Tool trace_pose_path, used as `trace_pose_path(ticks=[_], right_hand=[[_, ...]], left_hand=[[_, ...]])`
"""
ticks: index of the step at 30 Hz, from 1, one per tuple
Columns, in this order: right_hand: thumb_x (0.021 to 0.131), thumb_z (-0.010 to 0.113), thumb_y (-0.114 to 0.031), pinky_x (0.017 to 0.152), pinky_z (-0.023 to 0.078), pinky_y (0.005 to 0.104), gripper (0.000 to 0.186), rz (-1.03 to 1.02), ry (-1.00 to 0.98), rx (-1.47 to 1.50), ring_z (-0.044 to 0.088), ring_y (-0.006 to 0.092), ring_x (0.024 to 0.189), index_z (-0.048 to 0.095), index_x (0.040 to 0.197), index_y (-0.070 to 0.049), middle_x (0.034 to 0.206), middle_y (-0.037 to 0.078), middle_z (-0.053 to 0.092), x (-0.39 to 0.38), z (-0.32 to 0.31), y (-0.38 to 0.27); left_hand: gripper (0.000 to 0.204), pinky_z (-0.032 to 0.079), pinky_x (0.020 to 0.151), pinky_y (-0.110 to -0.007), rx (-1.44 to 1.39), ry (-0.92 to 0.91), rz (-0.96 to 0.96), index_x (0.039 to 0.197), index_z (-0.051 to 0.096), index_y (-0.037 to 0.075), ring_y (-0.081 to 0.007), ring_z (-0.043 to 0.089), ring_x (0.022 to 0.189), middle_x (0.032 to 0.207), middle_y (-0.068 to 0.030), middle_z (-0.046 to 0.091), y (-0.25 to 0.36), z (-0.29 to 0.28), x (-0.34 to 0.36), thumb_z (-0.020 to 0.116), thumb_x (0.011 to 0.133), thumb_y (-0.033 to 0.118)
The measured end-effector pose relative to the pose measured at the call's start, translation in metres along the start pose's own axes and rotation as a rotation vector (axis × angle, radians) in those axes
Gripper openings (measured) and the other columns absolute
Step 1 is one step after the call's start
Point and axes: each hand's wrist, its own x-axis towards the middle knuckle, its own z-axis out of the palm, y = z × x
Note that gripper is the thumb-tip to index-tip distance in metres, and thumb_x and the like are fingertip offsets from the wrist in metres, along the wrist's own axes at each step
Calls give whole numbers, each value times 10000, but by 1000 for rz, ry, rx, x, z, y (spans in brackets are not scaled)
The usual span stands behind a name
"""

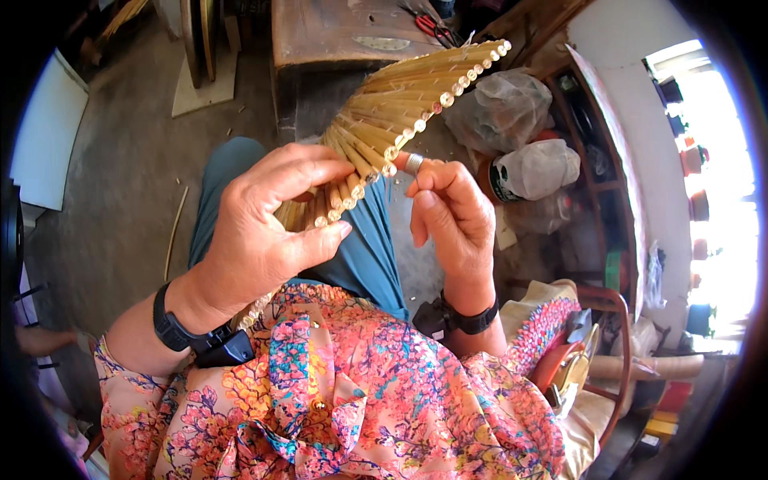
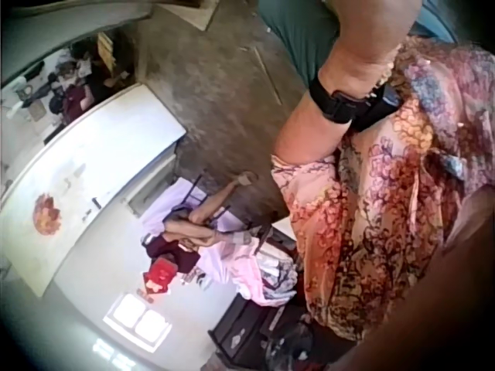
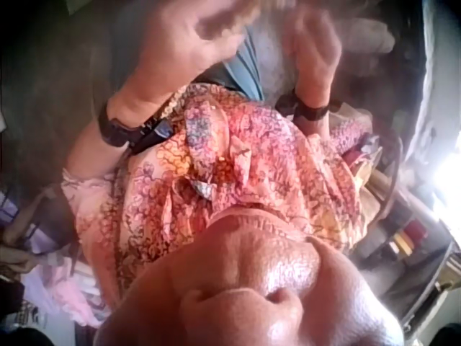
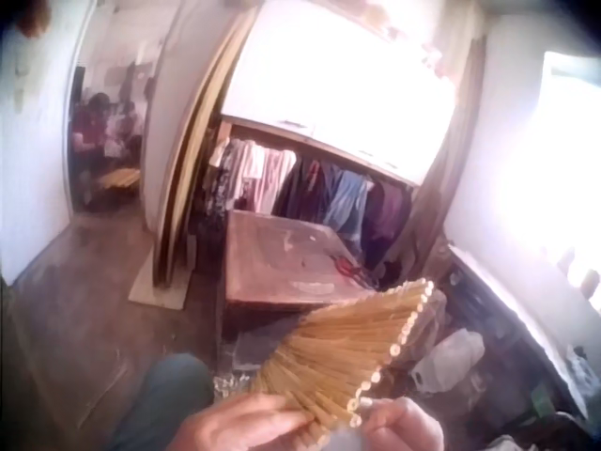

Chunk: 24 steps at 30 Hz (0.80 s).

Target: The person is weaving thin bamboo strips together to form a mat, using their hands to thread a string through the strips and tighten the weave.

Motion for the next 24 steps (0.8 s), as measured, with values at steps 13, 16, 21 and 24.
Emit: trace_pose_path(ticks=[13,16,21,24], right_hand=[[863,474,39,526,405,191,61,4,68,-100,448,31,503,513,908,28,837,58,569,-9,-9,1],[850,483,51,471,362,174,62,-53,39,-196,459,36,509,519,897,33,856,86,581,-8,-9,0],[837,471,64,482,390,174,61,-273,84,-253,475,41,506,507,860,22,987,211,613,0,-4,2],[830,474,70,485,400,172,69,-309,46,-292,486,44,508,508,864,20,1023,231,608,0,-7,1]], left_hand=[[345,469,742,-275,89,-49,-16,1005,608,-37,-202,571,843,950,-106,567,6,9,-2,650,663,-32],[349,468,751,-274,76,-43,-27,1002,608,-40,-203,571,856,956,-108,565,5,10,-2,649,656,-33],[357,464,774,-268,159,-47,53,1003,612,-30,-210,570,920,1054,-124,586,2,7,4,644,647,-28],[354,460,777,-269,142,-25,30,996,616,-17,-195,567,930,1099,-121,591,-1,6,3,639,643,-32]])
